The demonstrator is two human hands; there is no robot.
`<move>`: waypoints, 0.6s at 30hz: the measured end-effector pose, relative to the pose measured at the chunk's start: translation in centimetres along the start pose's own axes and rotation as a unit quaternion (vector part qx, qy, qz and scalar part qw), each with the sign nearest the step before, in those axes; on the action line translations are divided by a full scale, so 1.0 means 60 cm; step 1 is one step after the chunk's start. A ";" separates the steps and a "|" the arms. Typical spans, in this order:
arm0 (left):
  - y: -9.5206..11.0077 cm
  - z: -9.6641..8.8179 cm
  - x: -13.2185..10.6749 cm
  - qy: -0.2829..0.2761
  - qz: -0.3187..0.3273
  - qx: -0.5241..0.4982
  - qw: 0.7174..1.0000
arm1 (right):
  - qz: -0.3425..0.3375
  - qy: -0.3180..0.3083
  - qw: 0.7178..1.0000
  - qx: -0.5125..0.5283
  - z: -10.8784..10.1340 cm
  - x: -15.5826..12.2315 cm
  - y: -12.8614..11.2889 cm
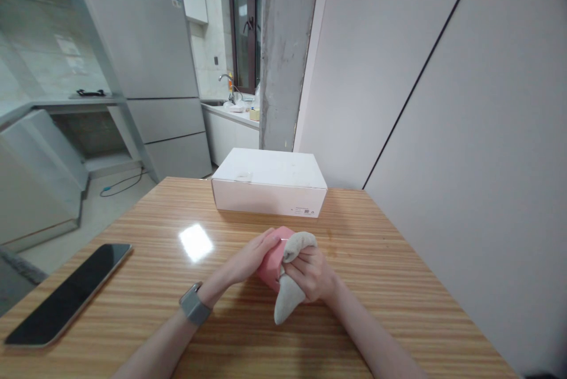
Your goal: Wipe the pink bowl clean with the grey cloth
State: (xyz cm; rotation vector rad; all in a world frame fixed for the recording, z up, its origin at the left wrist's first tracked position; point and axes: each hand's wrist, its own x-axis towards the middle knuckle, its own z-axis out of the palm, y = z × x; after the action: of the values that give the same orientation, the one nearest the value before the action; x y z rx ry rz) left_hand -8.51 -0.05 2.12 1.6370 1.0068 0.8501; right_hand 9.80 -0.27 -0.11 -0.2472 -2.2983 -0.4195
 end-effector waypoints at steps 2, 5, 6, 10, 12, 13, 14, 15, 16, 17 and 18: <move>-0.003 0.005 -0.002 0.011 0.010 0.009 1.000 | 0.019 0.012 1.000 -0.008 -0.002 -0.006 0.004; 0.006 0.008 -0.011 0.007 0.030 0.011 0.999 | 0.054 0.044 0.997 -0.020 -0.004 -0.014 0.008; 0.012 0.007 -0.014 0.001 0.037 0.012 0.999 | 0.067 0.056 0.996 -0.025 -0.006 -0.015 0.009; 0.026 0.006 -0.023 -0.045 0.061 -0.006 0.997 | 0.101 0.100 0.989 -0.045 -0.013 -0.020 0.012; 0.024 0.007 -0.022 -0.055 0.057 -0.038 0.996 | 0.101 0.100 0.988 -0.052 -0.016 -0.020 0.013; 0.020 0.009 -0.020 -0.051 0.050 -0.060 0.996 | 0.095 0.089 0.990 -0.055 -0.016 -0.020 0.013; 0.015 0.012 -0.017 -0.038 0.037 -0.085 0.995 | 0.085 0.076 0.992 -0.056 -0.016 -0.020 0.012; 0.010 0.014 -0.013 -0.019 0.019 -0.114 0.993 | 0.073 0.061 0.994 -0.056 -0.016 -0.018 0.011; 0.005 0.016 -0.008 0.002 -0.003 -0.142 0.990 | 0.057 0.048 0.996 -0.055 -0.015 -0.016 0.010; 0.002 0.018 -0.004 0.020 -0.024 -0.166 0.986 | 0.036 0.039 0.997 -0.053 -0.013 -0.013 0.008; -0.001 0.018 -0.001 0.032 -0.044 -0.184 0.981 | 0.014 0.033 0.998 -0.050 -0.011 -0.009 0.007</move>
State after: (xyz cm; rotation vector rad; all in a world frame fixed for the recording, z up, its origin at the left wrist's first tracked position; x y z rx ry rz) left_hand -7.57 -0.51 1.77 1.2498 0.8963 0.9687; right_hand 10.75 -0.18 0.01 -0.3114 -2.2101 -0.5213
